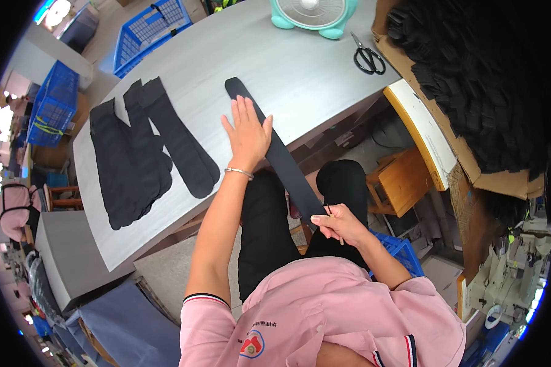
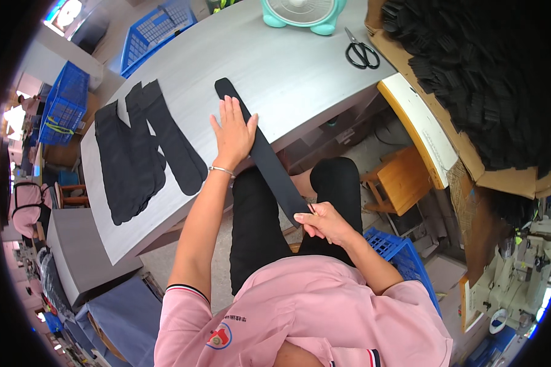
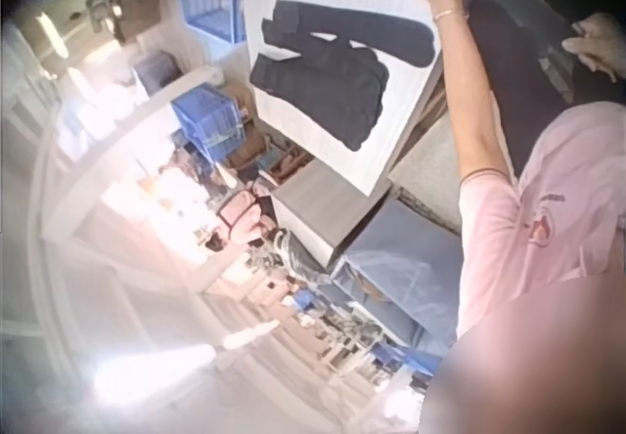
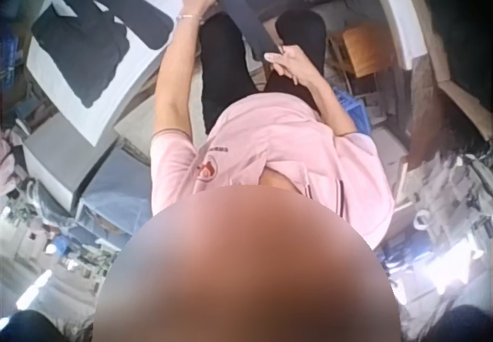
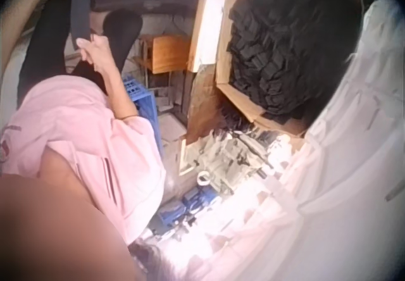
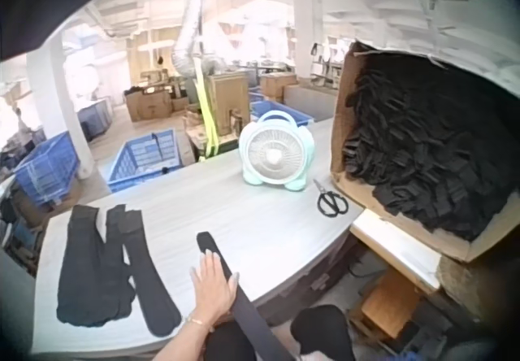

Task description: The person is inserting a semi-rigid padding or stiffener piece into a black fabric sleeve and tucking the ends to complete the strap assembly.

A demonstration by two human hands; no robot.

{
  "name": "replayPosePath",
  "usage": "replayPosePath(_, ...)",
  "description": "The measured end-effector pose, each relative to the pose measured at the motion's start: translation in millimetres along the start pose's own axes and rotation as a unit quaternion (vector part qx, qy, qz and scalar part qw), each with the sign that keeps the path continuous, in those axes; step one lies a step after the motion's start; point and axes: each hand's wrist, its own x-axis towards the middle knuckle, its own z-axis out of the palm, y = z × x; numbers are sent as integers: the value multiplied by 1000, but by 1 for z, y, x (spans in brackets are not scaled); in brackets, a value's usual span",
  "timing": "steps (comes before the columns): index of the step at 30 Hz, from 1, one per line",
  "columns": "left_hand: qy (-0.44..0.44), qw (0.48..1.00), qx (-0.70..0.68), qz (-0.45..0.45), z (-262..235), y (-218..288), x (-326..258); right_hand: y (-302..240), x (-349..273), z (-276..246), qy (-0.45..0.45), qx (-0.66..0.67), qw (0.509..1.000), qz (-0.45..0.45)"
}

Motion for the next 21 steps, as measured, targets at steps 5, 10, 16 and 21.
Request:
replayPosePath(5, -19, 1000, 6, -23, 9, 0, 16, 14, -38, -29, 29, -5, 999, 34)
replayPosePath(10, -34, 998, 27, -47, 15, -10, 23, 50, -102, -57, 133, -183, 974, 22)
replayPosePath(16, -6, 999, 35, -13, 25, -18, 27, 191, -204, -69, 458, -128, 875, 95)
replayPosePath(21, -2, 998, 55, -5, 26, -13, 23, 332, -311, -22, 611, -18, 759, 226)
